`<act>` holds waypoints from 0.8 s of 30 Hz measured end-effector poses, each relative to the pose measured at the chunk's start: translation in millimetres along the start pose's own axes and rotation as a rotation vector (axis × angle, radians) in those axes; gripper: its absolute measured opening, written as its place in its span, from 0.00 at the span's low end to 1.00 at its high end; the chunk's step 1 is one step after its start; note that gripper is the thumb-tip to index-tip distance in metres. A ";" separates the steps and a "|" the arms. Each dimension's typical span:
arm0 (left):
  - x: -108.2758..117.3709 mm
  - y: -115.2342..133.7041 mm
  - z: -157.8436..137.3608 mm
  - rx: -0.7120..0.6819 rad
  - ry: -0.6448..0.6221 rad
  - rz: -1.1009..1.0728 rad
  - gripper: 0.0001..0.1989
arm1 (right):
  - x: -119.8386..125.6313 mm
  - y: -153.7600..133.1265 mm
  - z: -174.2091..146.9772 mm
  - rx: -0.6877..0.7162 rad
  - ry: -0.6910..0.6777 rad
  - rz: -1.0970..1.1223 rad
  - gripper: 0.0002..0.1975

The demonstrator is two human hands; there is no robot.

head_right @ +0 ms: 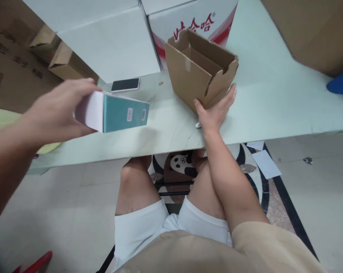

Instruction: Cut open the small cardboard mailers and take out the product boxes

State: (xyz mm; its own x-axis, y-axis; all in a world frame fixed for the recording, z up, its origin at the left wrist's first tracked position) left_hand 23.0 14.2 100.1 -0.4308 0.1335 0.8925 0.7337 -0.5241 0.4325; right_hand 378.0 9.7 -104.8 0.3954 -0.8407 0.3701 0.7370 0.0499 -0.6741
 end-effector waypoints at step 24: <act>-77.1 -37.9 15.6 0.392 0.107 -0.342 0.24 | -18.1 -76.5 -89.1 -0.459 -1.256 0.869 0.51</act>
State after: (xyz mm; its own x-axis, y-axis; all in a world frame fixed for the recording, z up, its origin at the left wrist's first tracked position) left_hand 36.6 36.9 16.9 -0.7163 0.1446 0.6826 0.6741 -0.1091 0.7305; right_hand 265.7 -26.9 -116.9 0.9402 0.3254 -0.1002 -0.0715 -0.0990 -0.9925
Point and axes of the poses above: each hand's wrist, its own z-axis towards the middle knuckle, its own x-axis out of the back of the hand, y = z × x, the point moved 4 cm from there along z, towards the middle knuckle, and after that the axes turned 12 degrees about -z, right-handed, at the moved point
